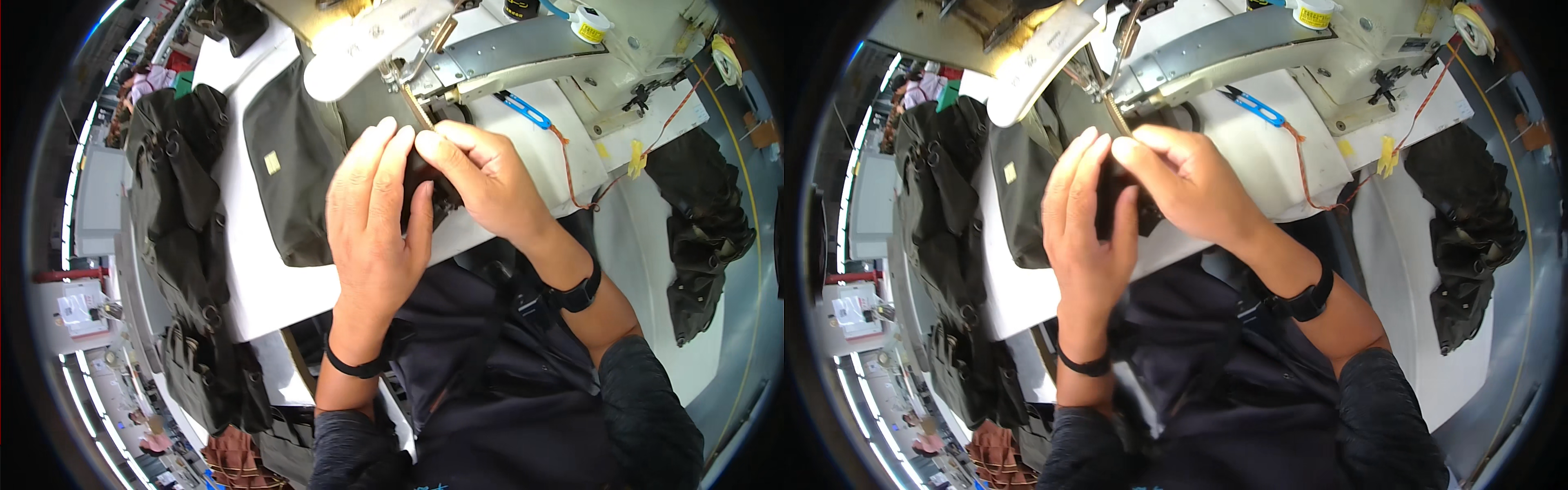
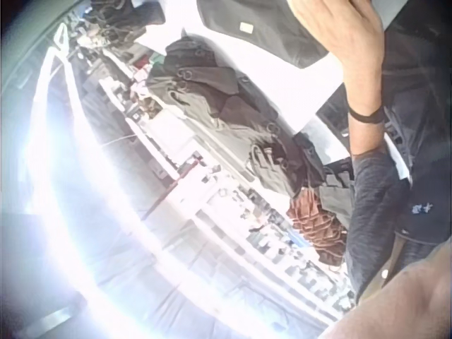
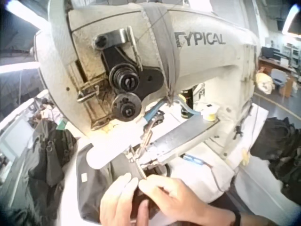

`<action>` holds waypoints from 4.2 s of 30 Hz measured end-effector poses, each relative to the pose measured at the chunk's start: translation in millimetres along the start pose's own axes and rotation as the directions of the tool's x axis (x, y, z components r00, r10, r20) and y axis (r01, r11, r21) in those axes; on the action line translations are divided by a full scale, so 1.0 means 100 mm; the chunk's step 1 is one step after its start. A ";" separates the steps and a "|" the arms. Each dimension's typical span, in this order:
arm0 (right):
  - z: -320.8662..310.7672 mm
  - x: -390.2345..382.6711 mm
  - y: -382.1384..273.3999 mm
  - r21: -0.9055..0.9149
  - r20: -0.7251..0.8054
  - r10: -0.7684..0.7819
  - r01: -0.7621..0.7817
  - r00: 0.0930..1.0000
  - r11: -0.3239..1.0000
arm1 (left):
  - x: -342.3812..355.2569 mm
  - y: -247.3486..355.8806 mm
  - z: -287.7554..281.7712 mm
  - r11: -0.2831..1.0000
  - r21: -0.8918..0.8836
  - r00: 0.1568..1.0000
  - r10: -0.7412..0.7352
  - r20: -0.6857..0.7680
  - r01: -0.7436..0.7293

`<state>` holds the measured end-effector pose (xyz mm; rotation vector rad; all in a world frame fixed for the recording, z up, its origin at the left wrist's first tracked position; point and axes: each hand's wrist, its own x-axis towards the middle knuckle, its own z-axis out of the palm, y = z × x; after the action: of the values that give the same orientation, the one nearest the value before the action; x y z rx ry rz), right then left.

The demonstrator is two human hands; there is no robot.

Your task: Sewing and assembling green fabric bags using an industrial sewing machine.

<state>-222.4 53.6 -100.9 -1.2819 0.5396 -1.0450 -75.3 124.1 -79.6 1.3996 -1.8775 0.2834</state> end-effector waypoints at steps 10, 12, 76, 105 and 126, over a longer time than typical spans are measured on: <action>0.04 0.01 -0.22 -0.021 -0.062 0.059 -0.061 0.996 0.998 | 0.05 0.00 0.10 0.985 0.170 0.963 0.025 -0.269 0.022; 0.08 -0.01 -0.23 0.168 -0.069 0.133 -0.119 0.989 0.979 | 0.10 -0.04 0.06 0.990 0.130 0.955 0.091 -0.284 -0.056; -0.16 0.19 -0.36 -0.671 -0.033 -0.131 0.075 0.991 0.738 | 0.42 -0.50 0.34 0.995 0.061 0.924 0.096 -0.370 -0.079; -4.04 0.42 -1.85 -0.998 0.038 -0.814 -0.016 0.580 -0.059 | 0.36 -0.48 0.37 0.997 0.071 0.919 0.058 -0.391 -0.032; -3.81 0.97 -2.50 -0.739 -0.588 -0.726 0.128 0.357 0.661 | 0.42 -0.51 0.37 0.983 0.159 0.934 0.140 -0.328 -0.091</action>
<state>-572.3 -209.7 58.4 -1.3951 1.4434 -2.2080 -50.6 53.3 -89.0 1.2400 -1.6793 0.6849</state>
